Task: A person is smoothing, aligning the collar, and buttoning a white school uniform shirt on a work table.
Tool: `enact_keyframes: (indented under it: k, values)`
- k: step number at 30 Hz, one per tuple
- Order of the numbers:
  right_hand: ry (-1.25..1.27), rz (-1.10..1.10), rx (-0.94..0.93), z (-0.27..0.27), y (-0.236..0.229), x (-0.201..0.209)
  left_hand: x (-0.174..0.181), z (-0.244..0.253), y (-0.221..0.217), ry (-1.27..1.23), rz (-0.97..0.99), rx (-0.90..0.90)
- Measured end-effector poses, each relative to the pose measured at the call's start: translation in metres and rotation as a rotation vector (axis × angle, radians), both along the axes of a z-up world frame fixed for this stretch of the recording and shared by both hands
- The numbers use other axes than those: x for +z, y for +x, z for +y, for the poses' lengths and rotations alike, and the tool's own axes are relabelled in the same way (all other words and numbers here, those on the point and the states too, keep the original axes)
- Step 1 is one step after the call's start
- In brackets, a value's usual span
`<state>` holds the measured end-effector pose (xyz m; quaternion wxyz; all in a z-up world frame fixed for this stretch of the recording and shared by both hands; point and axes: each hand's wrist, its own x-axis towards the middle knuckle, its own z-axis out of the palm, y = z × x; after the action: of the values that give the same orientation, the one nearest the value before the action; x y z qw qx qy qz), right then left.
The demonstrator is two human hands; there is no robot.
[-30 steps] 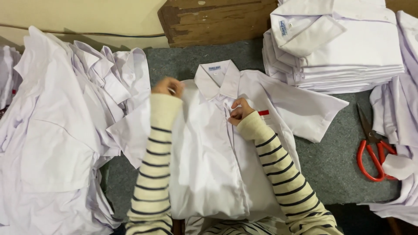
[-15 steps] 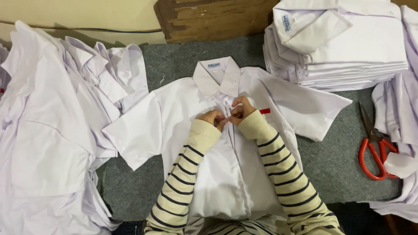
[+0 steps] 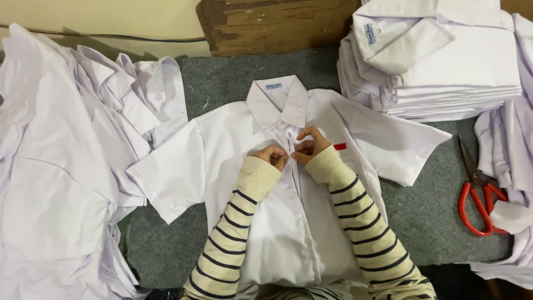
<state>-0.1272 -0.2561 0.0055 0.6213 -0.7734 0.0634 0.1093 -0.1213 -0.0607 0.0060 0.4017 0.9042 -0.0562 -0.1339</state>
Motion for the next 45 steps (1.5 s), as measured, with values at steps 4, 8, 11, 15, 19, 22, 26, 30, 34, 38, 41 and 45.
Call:
enact_keyframes:
  k: [4, 8, 11, 15, 19, 22, 26, 30, 34, 38, 41, 45]
  values:
    - [-0.016, 0.011, 0.001, 0.001, 0.000, 0.007, -0.003, -0.001, 0.003, 0.004, 0.013, 0.014]
    - [-0.024, 0.026, -0.006, 0.001, -0.001, 0.011, 0.001, -0.001, 0.003, 0.010, 0.043, 0.023]
    - [-0.016, 0.039, -0.012, 0.000, 0.000, 0.008, 0.013, 0.001, 0.002, 0.004, 0.083, 0.034]
    - [-0.009, 0.047, 0.001, -0.003, 0.002, 0.005, 0.019, 0.001, 0.001, 0.015, 0.114, 0.043]
    - [-0.007, 0.052, -0.007, -0.002, 0.001, 0.009, 0.021, -0.001, 0.001, 0.013, 0.123, 0.055]
    - [0.015, 0.055, -0.005, -0.002, 0.002, 0.009, 0.022, -0.001, 0.000, 0.013, 0.130, 0.051]
    - [0.027, 0.052, 0.001, -0.002, 0.003, 0.010, 0.028, 0.000, -0.001, 0.015, 0.148, 0.046]
    - [0.017, 0.052, 0.000, 0.000, 0.002, 0.012, 0.022, 0.000, 0.001, 0.016, 0.160, 0.049]
    - [0.055, 0.039, 0.041, -0.005, 0.004, 0.007, 0.020, 0.000, 0.000, 0.018, 0.136, 0.063]
    - [0.103, 0.055, 0.083, -0.008, 0.003, 0.009, 0.018, 0.000, 0.000, -0.007, 0.157, 0.070]
    - [0.122, 0.053, 0.118, -0.010, 0.003, 0.008, 0.021, -0.001, 0.000, -0.011, 0.171, 0.076]
    - [0.099, -0.031, 0.110, -0.009, 0.007, -0.015, 0.015, -0.001, 0.000, -0.078, 0.145, 0.078]
